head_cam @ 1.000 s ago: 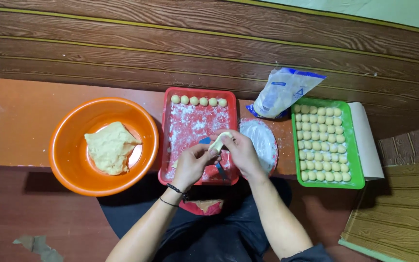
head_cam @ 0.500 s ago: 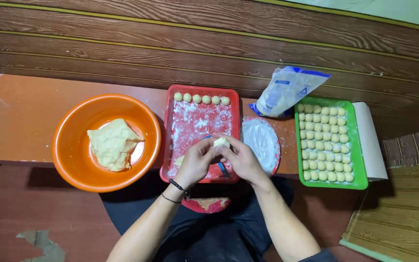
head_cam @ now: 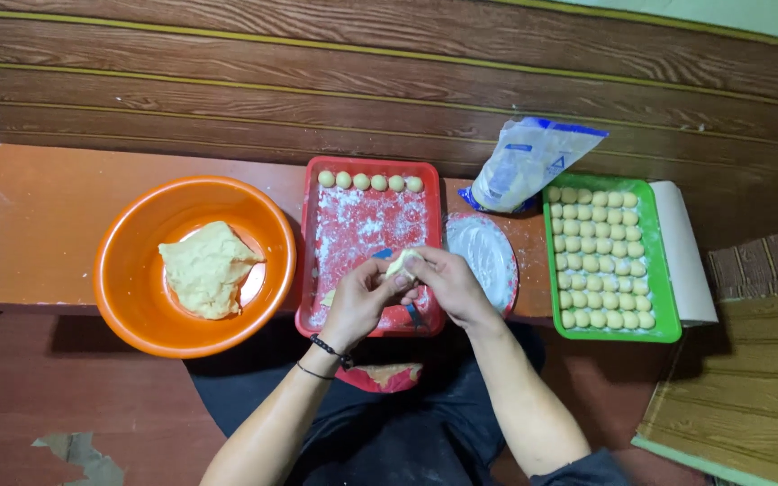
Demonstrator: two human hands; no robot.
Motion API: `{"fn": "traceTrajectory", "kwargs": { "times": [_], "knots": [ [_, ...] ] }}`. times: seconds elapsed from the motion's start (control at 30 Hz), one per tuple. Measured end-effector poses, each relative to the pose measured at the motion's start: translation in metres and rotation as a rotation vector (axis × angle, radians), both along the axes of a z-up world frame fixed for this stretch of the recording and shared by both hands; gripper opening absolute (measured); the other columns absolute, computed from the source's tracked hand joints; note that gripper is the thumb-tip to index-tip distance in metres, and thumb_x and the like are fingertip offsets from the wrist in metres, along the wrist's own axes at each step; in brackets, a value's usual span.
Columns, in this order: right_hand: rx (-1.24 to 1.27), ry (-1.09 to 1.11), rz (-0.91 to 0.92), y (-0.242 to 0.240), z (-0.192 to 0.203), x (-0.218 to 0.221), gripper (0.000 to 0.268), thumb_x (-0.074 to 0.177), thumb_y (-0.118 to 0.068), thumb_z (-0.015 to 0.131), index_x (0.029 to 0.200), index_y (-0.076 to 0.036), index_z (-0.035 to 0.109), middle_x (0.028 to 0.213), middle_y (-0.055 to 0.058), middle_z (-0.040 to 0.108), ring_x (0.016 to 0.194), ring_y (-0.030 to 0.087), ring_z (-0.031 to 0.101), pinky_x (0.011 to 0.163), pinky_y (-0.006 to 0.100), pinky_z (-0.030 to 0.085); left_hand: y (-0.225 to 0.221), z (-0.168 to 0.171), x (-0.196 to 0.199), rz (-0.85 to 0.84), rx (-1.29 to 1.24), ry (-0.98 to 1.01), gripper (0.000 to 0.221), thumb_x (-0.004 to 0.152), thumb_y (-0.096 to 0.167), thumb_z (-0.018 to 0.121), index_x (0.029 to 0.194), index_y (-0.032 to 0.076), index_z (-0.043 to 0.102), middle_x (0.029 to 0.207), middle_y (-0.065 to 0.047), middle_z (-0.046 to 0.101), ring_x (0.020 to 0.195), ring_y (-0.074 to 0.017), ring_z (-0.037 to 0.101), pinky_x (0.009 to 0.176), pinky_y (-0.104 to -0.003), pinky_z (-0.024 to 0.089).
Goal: The person uses a plastic scraper to cut small pieces of dough from a larger mass, then rolls each piece into a ball and places it in a tray.
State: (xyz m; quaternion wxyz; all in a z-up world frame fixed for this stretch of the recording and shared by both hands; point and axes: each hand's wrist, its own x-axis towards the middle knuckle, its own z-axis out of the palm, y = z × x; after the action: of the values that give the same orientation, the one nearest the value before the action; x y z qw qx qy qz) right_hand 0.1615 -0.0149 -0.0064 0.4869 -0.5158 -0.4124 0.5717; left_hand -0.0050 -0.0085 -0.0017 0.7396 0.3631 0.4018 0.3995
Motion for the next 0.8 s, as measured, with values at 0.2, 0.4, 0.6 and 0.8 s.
{"fn": "traceTrajectory", "kwargs": {
  "times": [0.2, 0.4, 0.6, 0.8],
  "knots": [
    [-0.004, -0.016, -0.027, 0.004, -0.01, -0.006, 0.03, 0.102, -0.016, 0.063, 0.124, 0.003, 0.067, 0.084, 0.02, 0.073, 0.063, 0.018, 0.07, 0.054, 0.032, 0.066, 0.003, 0.005, -0.002, 0.0, -0.098, -0.049, 0.029, 0.098, 0.016, 0.07, 0.113, -0.008, 0.068, 0.089, -0.022, 0.075, 0.086, -0.0275, 0.076, 0.084, -0.048, 0.064],
    [0.131, -0.668, -0.228, 0.002, 0.029, -0.024, 0.024, 0.098, -0.025, 0.069, 0.117, -0.013, 0.077, 0.066, 0.015, 0.074, 0.059, 0.02, 0.075, 0.055, 0.033, 0.062, 0.012, -0.009, 0.007, 0.031, -0.071, 0.01, 0.034, 0.097, 0.019, 0.072, 0.116, -0.009, 0.068, 0.082, -0.014, 0.067, 0.08, -0.0193, 0.068, 0.081, -0.044, 0.063],
    [0.611, -0.739, 0.266, -0.014, 0.031, -0.013, 0.06, 0.089, 0.0, 0.06, 0.148, 0.004, 0.049, 0.155, 0.029, 0.044, 0.141, 0.047, 0.043, 0.116, 0.054, 0.037, 0.015, -0.044, 0.009, 0.078, -0.12, -0.098, 0.033, 0.098, 0.021, 0.073, 0.119, -0.005, 0.068, 0.089, -0.02, 0.072, 0.081, -0.0272, 0.075, 0.076, -0.049, 0.064],
    [0.445, -0.682, -0.095, -0.018, 0.023, -0.016, 0.044, 0.091, -0.01, 0.074, 0.134, -0.005, 0.066, 0.131, 0.019, 0.067, 0.125, 0.036, 0.063, 0.101, 0.044, 0.054, 0.01, 0.016, 0.012, 0.166, 0.102, 0.014, 0.036, 0.101, 0.021, 0.066, 0.133, 0.004, 0.067, 0.113, -0.01, 0.074, 0.102, -0.0137, 0.066, 0.094, -0.035, 0.058]
  ]
}}
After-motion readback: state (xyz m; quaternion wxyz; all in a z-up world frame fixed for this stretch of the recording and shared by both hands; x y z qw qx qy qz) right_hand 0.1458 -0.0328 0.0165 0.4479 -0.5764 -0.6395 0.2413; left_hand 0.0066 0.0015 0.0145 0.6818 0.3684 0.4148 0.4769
